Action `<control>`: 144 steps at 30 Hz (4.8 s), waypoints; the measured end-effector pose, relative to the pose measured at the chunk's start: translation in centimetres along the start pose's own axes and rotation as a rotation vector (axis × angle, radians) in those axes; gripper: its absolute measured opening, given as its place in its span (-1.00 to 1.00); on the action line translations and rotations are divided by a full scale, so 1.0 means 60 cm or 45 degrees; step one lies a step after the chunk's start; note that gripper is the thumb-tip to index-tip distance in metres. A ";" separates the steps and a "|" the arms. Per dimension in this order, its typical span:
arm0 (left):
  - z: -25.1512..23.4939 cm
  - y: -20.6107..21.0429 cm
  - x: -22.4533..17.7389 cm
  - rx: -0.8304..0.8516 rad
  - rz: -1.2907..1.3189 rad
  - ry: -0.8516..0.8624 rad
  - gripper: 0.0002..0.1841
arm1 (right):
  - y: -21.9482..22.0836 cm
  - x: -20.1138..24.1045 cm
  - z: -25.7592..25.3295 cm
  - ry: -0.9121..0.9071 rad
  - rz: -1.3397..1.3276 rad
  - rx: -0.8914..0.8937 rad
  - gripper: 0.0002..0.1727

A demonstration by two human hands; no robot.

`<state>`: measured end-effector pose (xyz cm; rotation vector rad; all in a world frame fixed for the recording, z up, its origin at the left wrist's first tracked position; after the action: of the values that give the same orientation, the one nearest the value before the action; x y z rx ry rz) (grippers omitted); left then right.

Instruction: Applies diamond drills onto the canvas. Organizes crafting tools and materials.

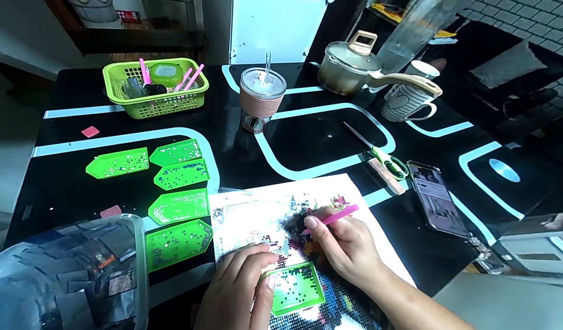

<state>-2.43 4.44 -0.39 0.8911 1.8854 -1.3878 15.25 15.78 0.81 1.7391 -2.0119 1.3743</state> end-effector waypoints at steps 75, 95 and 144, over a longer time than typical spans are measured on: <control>-0.003 -0.002 0.001 0.093 0.094 0.043 -0.71 | 0.009 -0.009 0.001 -0.026 -0.104 0.071 -0.61; -0.003 -0.004 -0.001 -0.041 0.056 0.001 -0.67 | 0.044 0.047 0.019 -0.028 -0.353 0.252 -0.64; -0.002 -0.004 -0.002 -0.008 0.031 -0.004 -0.65 | 0.006 0.001 -0.017 -0.001 0.012 0.122 -0.62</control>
<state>-2.57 4.50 -0.11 0.9055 1.8698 -1.3668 14.49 16.45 1.24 1.7710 -1.9875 1.4968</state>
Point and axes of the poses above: each hand's wrist, its own z-axis away from the middle knuckle, its own y-axis out of the palm, x = y × z, the point moved 6 cm from there along -z, towards the middle knuckle, and after that the axes turned 7 degrees about -x, right-handed, at the moved point
